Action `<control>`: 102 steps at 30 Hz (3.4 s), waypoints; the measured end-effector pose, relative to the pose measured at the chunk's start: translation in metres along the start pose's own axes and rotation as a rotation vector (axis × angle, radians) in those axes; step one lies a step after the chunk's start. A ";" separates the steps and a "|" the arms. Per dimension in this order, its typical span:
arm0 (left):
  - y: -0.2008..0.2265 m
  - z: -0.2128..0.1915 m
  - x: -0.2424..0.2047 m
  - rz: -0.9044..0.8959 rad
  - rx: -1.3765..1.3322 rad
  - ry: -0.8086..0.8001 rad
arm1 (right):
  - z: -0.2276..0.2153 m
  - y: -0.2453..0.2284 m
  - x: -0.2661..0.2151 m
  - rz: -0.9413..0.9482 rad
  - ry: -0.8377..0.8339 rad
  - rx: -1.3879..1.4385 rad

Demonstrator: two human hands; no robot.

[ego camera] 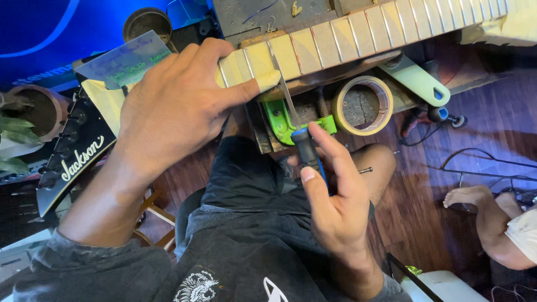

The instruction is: The person uses a metal file to smooth the edges of the frets on a guitar neck clamped in a workbench. The fretboard is protected with masking tape, and the person works methodically along the frets.

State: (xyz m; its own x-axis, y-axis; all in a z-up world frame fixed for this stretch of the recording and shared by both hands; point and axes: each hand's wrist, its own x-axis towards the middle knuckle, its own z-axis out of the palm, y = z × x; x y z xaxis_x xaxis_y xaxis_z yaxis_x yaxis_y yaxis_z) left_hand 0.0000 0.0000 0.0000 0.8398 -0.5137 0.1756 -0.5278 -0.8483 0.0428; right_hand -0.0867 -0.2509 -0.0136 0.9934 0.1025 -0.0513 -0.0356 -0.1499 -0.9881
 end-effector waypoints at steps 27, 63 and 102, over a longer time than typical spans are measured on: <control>-0.002 0.000 0.000 0.043 0.075 -0.036 | 0.006 -0.018 0.031 -0.349 -0.042 -0.534; -0.005 0.013 -0.004 -0.114 -0.080 0.093 | -0.062 0.064 -0.075 -0.220 0.029 -0.685; -0.028 0.021 -0.022 0.045 -0.051 0.141 | 0.021 0.011 -0.023 -0.126 0.005 -0.118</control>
State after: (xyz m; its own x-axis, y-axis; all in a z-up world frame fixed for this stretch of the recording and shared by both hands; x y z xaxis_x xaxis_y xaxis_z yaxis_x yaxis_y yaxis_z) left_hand -0.0007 0.0320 -0.0257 0.7911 -0.5245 0.3148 -0.5730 -0.8155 0.0813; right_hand -0.1124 -0.2343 -0.0266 0.9898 0.1226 0.0725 0.1016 -0.2509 -0.9627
